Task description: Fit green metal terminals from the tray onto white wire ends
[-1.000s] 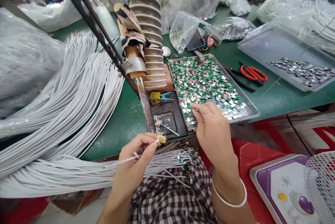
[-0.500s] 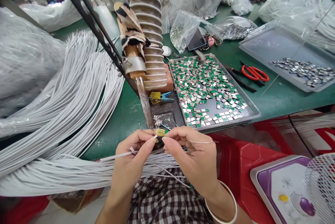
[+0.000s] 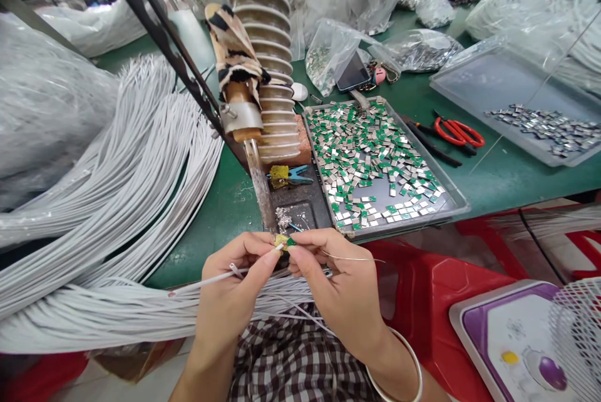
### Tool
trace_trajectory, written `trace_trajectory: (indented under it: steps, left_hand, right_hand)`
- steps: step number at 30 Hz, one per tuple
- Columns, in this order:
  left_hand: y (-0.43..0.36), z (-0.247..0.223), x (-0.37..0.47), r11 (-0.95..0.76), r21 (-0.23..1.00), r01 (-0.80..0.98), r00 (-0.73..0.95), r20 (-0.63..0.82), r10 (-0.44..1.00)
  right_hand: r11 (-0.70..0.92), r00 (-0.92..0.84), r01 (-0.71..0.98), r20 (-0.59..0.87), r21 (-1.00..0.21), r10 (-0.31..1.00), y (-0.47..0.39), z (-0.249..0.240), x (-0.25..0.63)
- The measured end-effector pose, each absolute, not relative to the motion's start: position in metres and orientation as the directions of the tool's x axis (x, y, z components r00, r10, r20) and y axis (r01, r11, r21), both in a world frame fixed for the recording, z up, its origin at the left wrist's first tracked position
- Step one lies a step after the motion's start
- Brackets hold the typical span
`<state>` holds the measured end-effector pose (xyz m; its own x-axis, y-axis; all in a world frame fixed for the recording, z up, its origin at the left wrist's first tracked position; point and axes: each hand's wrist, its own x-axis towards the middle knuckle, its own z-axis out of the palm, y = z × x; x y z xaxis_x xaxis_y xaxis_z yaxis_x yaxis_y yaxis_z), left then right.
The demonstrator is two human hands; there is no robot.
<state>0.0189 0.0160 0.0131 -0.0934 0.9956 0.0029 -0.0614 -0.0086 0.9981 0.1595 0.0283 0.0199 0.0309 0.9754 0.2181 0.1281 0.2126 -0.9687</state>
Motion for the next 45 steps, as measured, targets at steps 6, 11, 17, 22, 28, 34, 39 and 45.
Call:
trace_trajectory:
  steps: [6, 11, 17, 22, 28, 34, 39, 45]
  left_hand:
    - [0.017, 0.016, 0.017, -0.023, 0.998, -0.053, -0.069, 0.019, 0.997]
    - [0.017, 0.017, 0.015, -0.035, 0.999, -0.019, -0.094, 0.033, 0.995]
    - [0.020, 0.021, 0.014, -0.039, 0.999, 0.003, -0.119, 0.039, 0.992]
    - [0.022, 0.024, 0.013, -0.057, 0.998, -0.017, -0.121, 0.054, 0.991]
    - [0.021, 0.026, 0.012, -0.069, 0.998, -0.016, -0.123, 0.066, 0.990]
    - [0.016, 0.021, 0.010, -0.036, 0.999, -0.017, -0.095, 0.034, 0.995]
    - [0.014, 0.015, 0.008, -0.083, 0.994, 0.074, -0.050, 0.086, 0.995]
    - [0.020, 0.018, 0.009, -0.008, 0.998, 0.057, 0.075, 0.004, 0.997]
  right_hand:
    - [0.260, -0.001, 0.186, 0.265, -0.947, 0.964, 0.027, 0.018, 0.158]
    - [0.388, 0.047, 0.313, 0.422, -0.867, 0.905, 0.023, 0.010, 0.159]
    - [0.541, 0.002, 0.502, 0.627, -0.675, 0.779, 0.021, 0.013, 0.163]
    - [0.609, -0.090, 0.584, 0.703, -0.536, 0.705, 0.022, 0.018, 0.164]
    - [0.620, -0.140, 0.603, 0.699, -0.502, 0.701, 0.022, 0.025, 0.163]
    - [0.625, -0.124, 0.472, 0.655, -0.622, 0.746, 0.020, 0.022, 0.165]
    - [0.482, -0.075, 0.440, 0.503, -0.758, 0.861, 0.024, 0.020, 0.164]
    - [0.432, -0.140, 0.481, 0.420, -0.763, 0.897, 0.030, 0.020, 0.163]
